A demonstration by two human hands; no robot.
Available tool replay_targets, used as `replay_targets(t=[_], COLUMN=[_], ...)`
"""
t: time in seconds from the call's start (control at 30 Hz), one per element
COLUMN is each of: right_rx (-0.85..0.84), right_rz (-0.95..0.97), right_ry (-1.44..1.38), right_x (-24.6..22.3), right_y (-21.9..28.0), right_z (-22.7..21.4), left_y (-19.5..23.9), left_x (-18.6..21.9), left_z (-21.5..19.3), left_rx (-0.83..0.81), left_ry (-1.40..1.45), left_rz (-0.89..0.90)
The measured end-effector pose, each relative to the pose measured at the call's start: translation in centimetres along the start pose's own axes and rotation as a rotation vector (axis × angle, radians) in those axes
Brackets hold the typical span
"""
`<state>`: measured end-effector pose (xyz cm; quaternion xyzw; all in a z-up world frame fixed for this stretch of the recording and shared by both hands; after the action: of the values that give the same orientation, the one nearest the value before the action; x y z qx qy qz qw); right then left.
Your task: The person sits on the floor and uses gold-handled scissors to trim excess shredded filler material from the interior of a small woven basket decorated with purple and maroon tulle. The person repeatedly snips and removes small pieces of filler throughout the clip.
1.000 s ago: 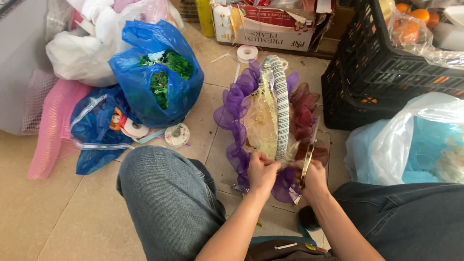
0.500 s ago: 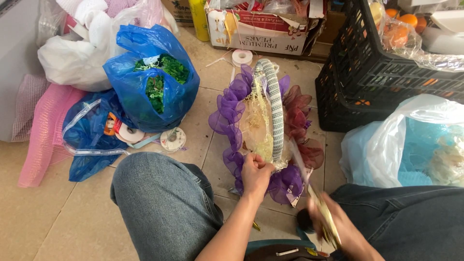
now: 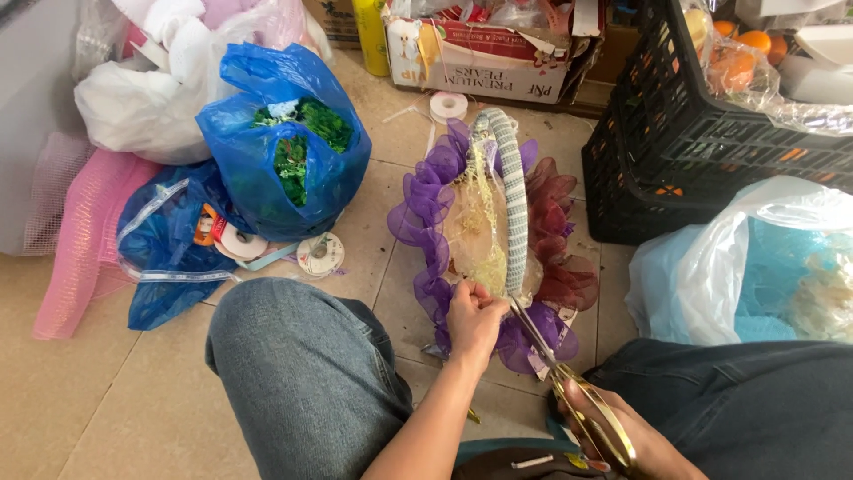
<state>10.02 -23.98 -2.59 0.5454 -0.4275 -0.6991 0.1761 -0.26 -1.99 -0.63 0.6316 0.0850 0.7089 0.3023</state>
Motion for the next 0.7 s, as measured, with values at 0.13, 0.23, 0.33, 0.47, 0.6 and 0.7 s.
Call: replay_targets(t=[0.13, 0.23, 0.33, 0.47, 0.6, 0.7], right_rx=[0.049, 0.074, 0.106, 0.086, 0.018, -0.014], right_rz=[-0.08, -0.013, 0.013, 0.095, 0.142, 0.012], right_ry=[0.005, -0.02, 0.023, 0.093, 0.079, 0.085], right_x=[-1.1, -3.0, -4.0, -3.7, -1.1, -1.1], right_y=[0.7, 2.7, 3.3, 2.9, 0.8, 1.0], right_z=[1.4, 2.3, 2.6, 1.8, 1.2, 1.5], left_y=[0.0, 0.3, -0.2, 0.0, -0.6, -0.5], left_x=[-0.5, -0.1, -0.5, -0.6, -1.0, -1.1], left_z=[0.1, 0.3, 0.3, 0.2, 0.0, 0.0], left_rx=[-0.002, -0.006, -0.011, 0.006, 0.035, 0.054], left_ry=[0.017, 0.029, 0.022, 0.0, -0.034, -0.062], left_rz=[0.014, 0.01, 0.02, 0.009, 0.054, 0.083])
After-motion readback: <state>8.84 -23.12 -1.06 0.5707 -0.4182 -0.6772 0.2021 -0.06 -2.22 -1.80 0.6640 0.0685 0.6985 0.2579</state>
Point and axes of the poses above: each hand's wrist, its own y-axis away from the middle knuckle, its own z-axis out of the palm, x = y × z, the point moved 4 cm from there along -y, towards the middle knuckle, and after that the axes turned 14 degrees about y, right-handed, at the moved point
